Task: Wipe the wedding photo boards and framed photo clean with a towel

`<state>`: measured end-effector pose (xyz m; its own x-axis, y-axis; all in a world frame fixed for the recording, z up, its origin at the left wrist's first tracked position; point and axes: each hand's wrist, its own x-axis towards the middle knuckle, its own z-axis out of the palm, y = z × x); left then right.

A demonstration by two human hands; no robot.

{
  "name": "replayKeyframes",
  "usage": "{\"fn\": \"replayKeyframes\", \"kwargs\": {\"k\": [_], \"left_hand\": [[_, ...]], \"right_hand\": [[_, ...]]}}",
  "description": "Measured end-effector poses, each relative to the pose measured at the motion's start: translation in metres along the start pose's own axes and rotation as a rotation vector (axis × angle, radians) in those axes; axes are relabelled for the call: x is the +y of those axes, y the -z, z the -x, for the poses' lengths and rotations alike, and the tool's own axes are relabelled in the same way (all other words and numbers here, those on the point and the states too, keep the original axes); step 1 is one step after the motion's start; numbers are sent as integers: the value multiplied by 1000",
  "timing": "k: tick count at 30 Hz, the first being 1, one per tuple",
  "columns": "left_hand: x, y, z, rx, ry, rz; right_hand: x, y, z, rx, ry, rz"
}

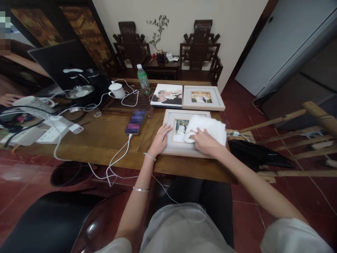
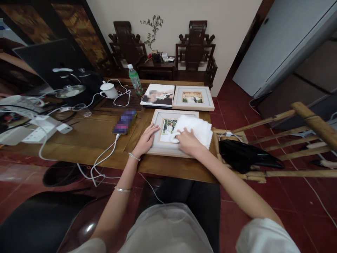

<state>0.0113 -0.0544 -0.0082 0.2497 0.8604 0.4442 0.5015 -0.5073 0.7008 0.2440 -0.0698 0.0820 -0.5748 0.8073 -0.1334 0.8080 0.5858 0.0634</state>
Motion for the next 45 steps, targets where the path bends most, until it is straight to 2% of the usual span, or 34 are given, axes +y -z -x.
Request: {"fn": "replayKeyframes", "kwargs": {"k": [4,6,8,13,17,21,24,27,31,35,38,41,45], "left_hand": [[0,0,0,-5,-13,-15],[0,0,0,-7,-18,-24],[0,0,0,-8,-20,-33],[-2,-1,0,1,-23,-29],[-3,0,0,-8,-18,-33],[-3,0,0,-12,-18,-50],[-2,0,0,-7,-14,-44],[-2,0,0,-6,-10,-26],[-2,-1,0,-4,-7,-20],[0,-1,0,-5,-7,-35],[1,0,0,-6,-14,-45],[1,0,0,-6,-18,-48],[0,0,0,-12,-11,-52]], "right_hand": [[-19,28,45,-131,86,-99],[-22,38,56,-169,107,-141],[-21,39,58,-159,99,-145],[-6,8,29,-22,55,-94],[21,-16,-8,133,91,-38],[53,-23,-42,226,-9,24],[63,-22,-56,243,-97,53],[50,-23,-56,218,-118,63],[10,-19,-27,113,-55,46],[-25,3,17,6,83,-8],[-37,25,39,-74,176,-71],[-40,33,40,-99,189,-112],[-34,13,16,26,134,-116]]}}
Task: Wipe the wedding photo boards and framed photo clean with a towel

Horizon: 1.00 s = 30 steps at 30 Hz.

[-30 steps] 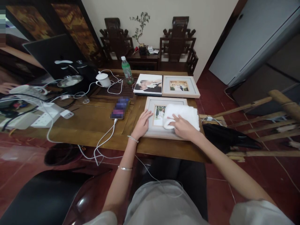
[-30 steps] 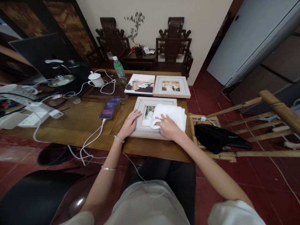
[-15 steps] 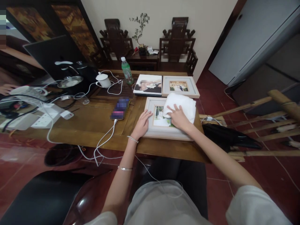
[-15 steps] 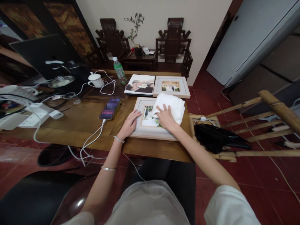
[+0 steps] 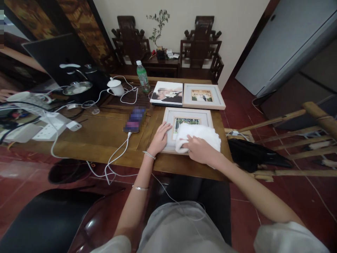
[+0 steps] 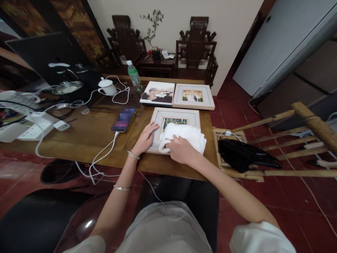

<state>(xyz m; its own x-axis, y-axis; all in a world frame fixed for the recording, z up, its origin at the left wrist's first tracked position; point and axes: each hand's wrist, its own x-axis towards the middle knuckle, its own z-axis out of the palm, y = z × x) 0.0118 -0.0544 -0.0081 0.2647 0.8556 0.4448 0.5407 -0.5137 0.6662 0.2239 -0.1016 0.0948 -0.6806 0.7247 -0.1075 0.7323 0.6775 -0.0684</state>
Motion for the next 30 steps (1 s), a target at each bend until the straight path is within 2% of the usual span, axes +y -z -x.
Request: {"fn": "replayKeyframes", "kwargs": {"k": [5,10,13,16,19,24,27,30], "left_hand": [[-1,-1,0,2,6,17],[1,0,0,9,4,28],[2,0,0,14,6,37],[2,0,0,7,16,52],[2,0,0,4,22,48],[2,0,0,4,10,12],[2,0,0,7,11,5],[2,0,0,9,13,3]], "right_hand": [[46,-29,-41,160,10,61],[106,-26,-70,259,-186,161],[118,-22,-75,237,-261,162],[102,-23,-66,158,-248,164],[68,-19,-43,62,-207,161],[17,11,12,-147,-38,74],[6,28,34,-193,32,-3],[11,28,36,-165,36,-43]]}}
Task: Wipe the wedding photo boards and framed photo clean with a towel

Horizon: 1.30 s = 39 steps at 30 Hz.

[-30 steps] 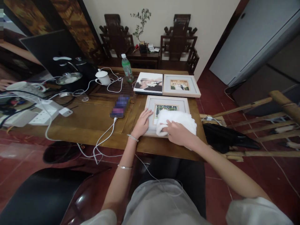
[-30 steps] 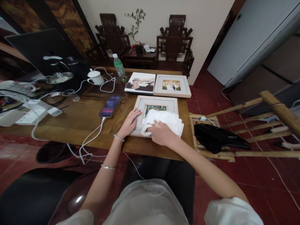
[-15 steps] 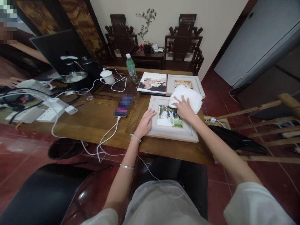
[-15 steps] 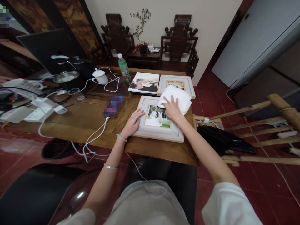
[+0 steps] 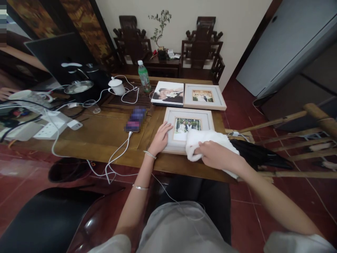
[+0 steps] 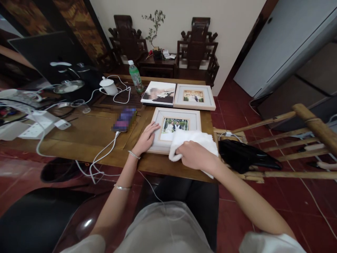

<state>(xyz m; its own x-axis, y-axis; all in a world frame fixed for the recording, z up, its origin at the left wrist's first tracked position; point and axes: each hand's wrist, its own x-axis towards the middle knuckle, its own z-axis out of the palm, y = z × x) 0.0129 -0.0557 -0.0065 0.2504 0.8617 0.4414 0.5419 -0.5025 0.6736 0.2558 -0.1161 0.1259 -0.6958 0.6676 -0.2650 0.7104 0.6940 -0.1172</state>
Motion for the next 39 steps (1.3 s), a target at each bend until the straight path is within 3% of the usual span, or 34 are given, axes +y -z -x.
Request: {"fn": "replayKeyframes", "kwargs": {"k": [5,10,15,18,22,29,34,39], "left_hand": [[0,0,0,2,-2,16],[0,0,0,4,-2,35],[-1,0,0,0,-2,28],[-1,1,0,-6,3,45],[-1,1,0,-7,3,39],[0,0,-1,-5,-3,9],[0,0,0,-4,2,8],[1,1,0,0,4,28]], "right_hand": [[35,-22,-27,122,-60,-5],[86,-37,-56,281,30,40],[114,-33,-78,412,-212,164],[106,-34,-86,400,-307,208],[69,-39,-78,308,-306,239],[8,-25,-18,98,-113,157],[15,-10,-1,53,-92,24],[47,-25,-28,168,-164,41]]}}
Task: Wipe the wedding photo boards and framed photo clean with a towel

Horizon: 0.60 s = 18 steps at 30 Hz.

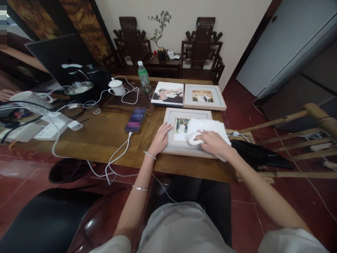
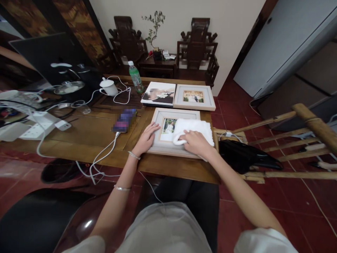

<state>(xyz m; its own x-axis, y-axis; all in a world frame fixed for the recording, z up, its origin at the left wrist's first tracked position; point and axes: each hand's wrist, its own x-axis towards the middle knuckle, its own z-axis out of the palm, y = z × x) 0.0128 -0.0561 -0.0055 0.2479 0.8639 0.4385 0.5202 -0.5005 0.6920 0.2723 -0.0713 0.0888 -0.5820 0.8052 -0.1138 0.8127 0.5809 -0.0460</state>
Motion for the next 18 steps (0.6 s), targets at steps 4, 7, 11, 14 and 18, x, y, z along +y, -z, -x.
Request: {"fn": "replayKeyframes", "kwargs": {"k": [4,7,11,14,18], "left_hand": [[1,1,0,-6,7,6],[1,0,0,-9,2,-3],[0,0,0,-5,-1,-16],[0,-1,0,-9,-6,-26],[1,0,0,-10,-7,-28]], "right_hand": [[24,-21,-28,177,-29,90],[36,-25,-43,240,3,116],[30,-23,-45,242,6,127],[8,-22,-33,163,-25,135],[-25,-22,-5,55,-17,118]]}}
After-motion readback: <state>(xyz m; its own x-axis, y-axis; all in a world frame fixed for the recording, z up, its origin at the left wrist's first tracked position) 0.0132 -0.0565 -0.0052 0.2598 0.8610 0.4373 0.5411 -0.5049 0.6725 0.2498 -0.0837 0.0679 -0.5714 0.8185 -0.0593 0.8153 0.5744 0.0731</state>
